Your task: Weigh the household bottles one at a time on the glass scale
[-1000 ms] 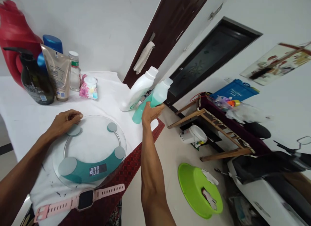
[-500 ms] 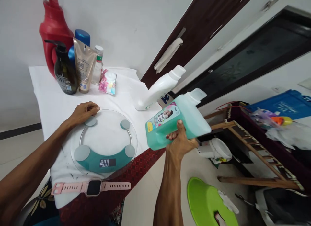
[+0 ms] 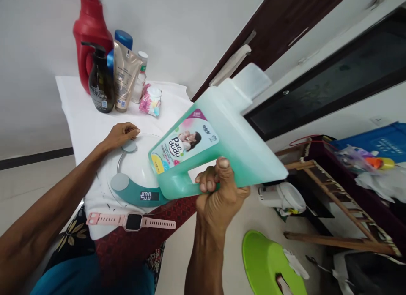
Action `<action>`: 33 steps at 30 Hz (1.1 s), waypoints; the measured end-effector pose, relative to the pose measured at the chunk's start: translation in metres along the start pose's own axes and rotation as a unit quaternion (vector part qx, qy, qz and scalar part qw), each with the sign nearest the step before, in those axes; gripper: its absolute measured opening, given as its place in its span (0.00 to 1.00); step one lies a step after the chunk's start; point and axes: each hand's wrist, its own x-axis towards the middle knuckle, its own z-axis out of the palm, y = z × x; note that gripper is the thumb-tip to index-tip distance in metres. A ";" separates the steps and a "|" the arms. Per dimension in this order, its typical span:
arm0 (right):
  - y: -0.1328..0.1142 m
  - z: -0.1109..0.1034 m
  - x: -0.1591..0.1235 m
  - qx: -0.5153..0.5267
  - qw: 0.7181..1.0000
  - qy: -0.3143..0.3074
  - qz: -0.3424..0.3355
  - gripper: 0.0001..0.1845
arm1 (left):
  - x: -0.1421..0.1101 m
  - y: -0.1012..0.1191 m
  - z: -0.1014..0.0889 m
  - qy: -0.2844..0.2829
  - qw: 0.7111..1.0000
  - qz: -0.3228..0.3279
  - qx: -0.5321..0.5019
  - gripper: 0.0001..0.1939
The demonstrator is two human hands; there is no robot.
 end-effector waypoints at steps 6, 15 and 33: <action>0.017 0.039 -0.025 -0.012 1.000 -0.004 0.021 0.34 | 0.002 -0.004 0.002 0.001 1.000 -0.001 0.012 0.14; 0.035 0.050 -0.046 -0.041 0.999 0.004 -0.027 0.30 | 0.003 -0.003 0.002 -0.008 0.999 0.012 0.043 0.14; 0.025 0.029 -0.047 -0.043 0.996 -0.073 0.034 0.25 | -0.004 -0.001 0.002 0.012 0.999 0.028 0.026 0.12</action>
